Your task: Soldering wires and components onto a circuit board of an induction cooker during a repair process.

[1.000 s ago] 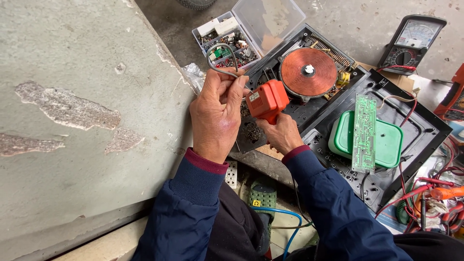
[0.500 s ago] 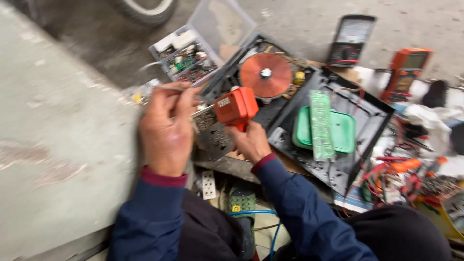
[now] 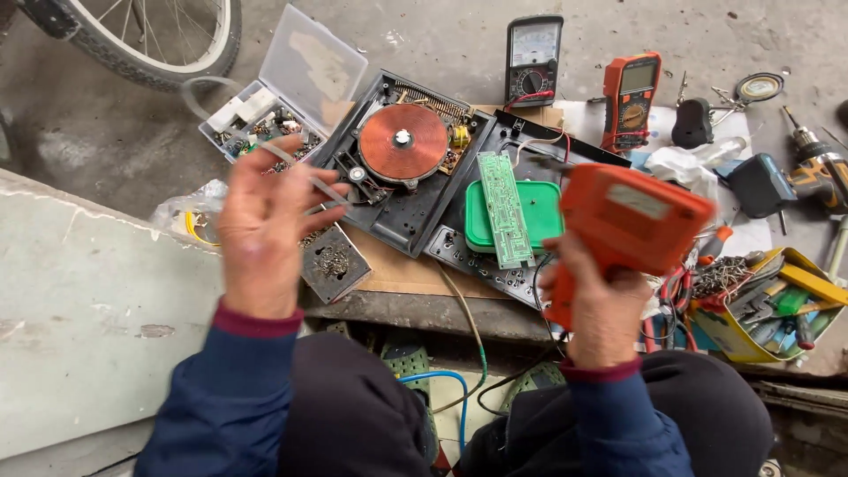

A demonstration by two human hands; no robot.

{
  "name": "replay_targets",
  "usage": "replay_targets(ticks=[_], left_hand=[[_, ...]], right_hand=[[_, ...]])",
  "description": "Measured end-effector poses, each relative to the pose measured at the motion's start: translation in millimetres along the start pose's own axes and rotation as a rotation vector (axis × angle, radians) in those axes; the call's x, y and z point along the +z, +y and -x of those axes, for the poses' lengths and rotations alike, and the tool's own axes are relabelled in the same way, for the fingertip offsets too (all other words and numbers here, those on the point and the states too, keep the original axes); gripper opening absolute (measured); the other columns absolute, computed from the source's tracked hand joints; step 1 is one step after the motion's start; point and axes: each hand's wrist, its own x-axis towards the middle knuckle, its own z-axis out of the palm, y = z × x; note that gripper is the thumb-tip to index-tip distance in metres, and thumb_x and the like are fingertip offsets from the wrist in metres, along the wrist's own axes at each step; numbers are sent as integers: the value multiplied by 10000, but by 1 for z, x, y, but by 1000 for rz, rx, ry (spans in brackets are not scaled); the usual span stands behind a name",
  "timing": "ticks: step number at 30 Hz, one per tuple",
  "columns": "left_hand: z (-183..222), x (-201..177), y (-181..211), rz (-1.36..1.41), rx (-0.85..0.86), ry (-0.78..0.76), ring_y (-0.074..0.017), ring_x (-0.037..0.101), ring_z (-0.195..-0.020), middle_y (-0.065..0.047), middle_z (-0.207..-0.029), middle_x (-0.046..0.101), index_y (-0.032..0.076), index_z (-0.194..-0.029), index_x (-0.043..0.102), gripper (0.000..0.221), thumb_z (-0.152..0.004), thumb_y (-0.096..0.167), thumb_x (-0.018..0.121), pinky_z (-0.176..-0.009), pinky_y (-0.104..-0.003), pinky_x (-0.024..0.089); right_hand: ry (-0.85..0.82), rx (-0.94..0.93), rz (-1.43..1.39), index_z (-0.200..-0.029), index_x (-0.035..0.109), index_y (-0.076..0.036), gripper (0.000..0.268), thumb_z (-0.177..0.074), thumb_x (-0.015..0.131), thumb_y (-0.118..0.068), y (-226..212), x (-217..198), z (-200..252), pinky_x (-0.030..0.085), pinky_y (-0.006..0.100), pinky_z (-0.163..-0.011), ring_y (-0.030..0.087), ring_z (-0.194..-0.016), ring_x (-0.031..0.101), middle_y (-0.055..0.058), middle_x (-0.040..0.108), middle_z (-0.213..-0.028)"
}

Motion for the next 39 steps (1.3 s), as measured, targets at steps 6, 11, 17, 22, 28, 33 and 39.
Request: replay_targets(ticks=[6, 11, 17, 22, 28, 33, 39], left_hand=[[-9, 68, -64, 19, -40, -204, -260, 832, -1016, -227, -1110, 796, 86, -1565, 511, 554, -1060, 109, 735, -893, -372, 731], [-30, 92, -129, 160, -397, -315, -230, 812, -984, -216, -1160, 831, -29, -1464, 596, 505, -987, 57, 738, -844, -291, 668], [-48, 122, -233, 142, -440, -267, -170, 805, -937, -132, -1068, 836, 16, -1134, 697, 177, -989, 64, 786, -830, -268, 684], [-51, 140, -264, 54, -422, -213, -181, 804, -897, -132, -992, 795, -4, -1111, 695, 189, -980, 86, 797, -827, -278, 692], [-41, 158, -269, 38, -297, -227, -157, 813, -986, -84, -1083, 835, 33, -1158, 693, 143, -1035, 79, 747, -916, -282, 682], [-43, 166, -259, -79, -231, -278, -157, 824, -1013, -74, -1116, 835, 52, -1184, 667, 135, -1065, 95, 713, -916, -276, 681], [-40, 170, -258, -176, -187, -324, -157, 830, -1074, -75, -1159, 840, 84, -1244, 635, 155, -1094, 100, 668, -929, -273, 683]], right_hand=[[102, -117, -88, -1113, 700, 34, 243, -1056, 808, -176, 20, -37, -20, 616, 387, -456, 229, -544, 699, 212, 779, -934], [70, 74, -50, -1296, 666, 29, 322, -1018, 732, -120, 64, -44, -40, 501, 302, -447, 182, -577, 622, 156, 765, -998], [69, 159, -14, -1260, 661, 62, 322, -982, 752, -72, 100, -25, -57, 480, 308, -421, 202, -565, 621, 193, 762, -951], [82, 215, 21, -1184, 675, 102, 279, -965, 779, -37, 128, -19, -69, 490, 324, -404, 220, -565, 631, 209, 784, -996], [55, 226, 122, -1170, 730, 55, 260, -953, 819, -59, 147, -8, -78, 462, 308, -395, 179, -458, 568, 129, 699, -672], [45, 169, 133, -1216, 693, 17, 285, -960, 808, -33, 159, -7, -79, 515, 287, -441, 159, -516, 616, 100, 709, -701], [17, 128, 187, -1387, 635, -41, 479, -938, 799, -18, 162, -8, -82, 532, 279, -440, 156, -565, 654, 94, 732, -764]])
